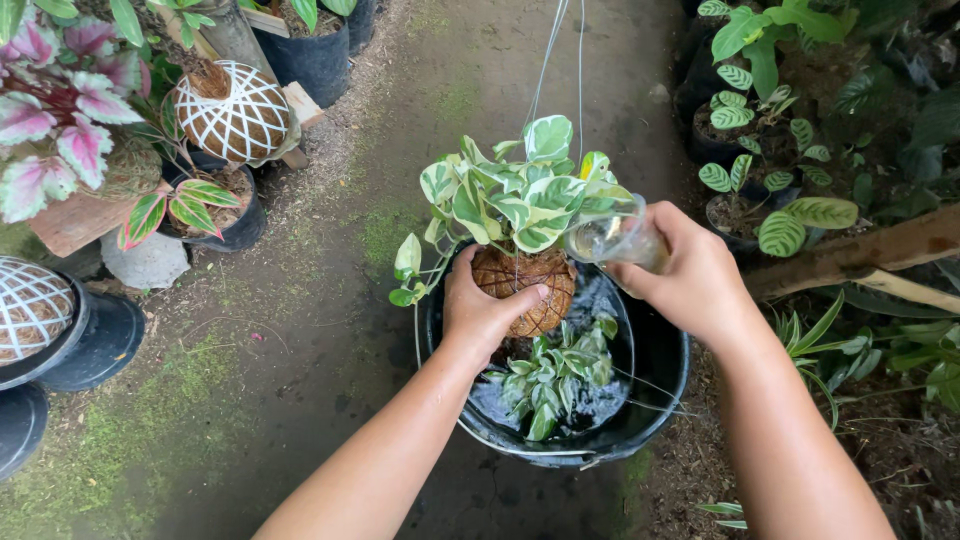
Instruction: The person waters several potted plants by dipping their coconut husk containers into a bucket of water and pouring additional water over them. They then hang the plants on a wooden display structure.
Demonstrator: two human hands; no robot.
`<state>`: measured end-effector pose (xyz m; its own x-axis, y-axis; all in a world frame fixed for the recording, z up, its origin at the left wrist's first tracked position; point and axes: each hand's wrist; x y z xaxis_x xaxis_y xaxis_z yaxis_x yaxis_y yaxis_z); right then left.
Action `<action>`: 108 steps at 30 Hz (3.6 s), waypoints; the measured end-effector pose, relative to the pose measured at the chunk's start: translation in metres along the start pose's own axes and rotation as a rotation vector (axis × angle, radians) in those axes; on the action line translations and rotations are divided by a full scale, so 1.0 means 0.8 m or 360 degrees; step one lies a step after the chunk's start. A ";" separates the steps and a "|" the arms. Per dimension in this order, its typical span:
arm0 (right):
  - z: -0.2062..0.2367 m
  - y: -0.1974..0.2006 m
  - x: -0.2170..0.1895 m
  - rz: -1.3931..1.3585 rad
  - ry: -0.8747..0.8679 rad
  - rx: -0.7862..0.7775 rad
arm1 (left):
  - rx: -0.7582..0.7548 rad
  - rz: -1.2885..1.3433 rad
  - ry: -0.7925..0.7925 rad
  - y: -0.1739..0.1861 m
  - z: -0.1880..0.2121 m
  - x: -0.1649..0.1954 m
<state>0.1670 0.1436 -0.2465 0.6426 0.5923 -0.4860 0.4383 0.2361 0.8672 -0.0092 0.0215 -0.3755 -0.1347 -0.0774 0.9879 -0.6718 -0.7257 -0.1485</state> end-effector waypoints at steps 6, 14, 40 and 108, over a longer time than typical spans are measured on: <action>0.019 0.006 -0.047 0.0552 0.0087 0.0208 | 0.0011 -0.0126 0.0022 -0.004 0.005 -0.001; 0.027 0.011 -0.075 0.0823 0.0218 0.0355 | -0.0051 0.0170 0.0165 -0.007 0.008 0.003; -0.008 -0.039 0.062 0.1041 -0.0028 -0.0333 | -0.0021 0.0131 -0.0331 0.018 0.000 0.011; 0.045 0.159 0.047 -0.0953 0.0452 0.0702 | -0.0945 -0.1932 0.0791 -0.011 0.023 -0.026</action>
<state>0.2698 0.1681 -0.1586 0.0605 0.6491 -0.7583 0.9051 0.2846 0.3158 0.0130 0.0173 -0.3941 0.5777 0.7023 0.4158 -0.7356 0.2272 0.6382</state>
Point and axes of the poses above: each hand's wrist, its own z-axis away from the middle knuckle, its own y-axis out of the back of the hand, x = y × z, and after that the axes turned 7 degrees about z, right-handed
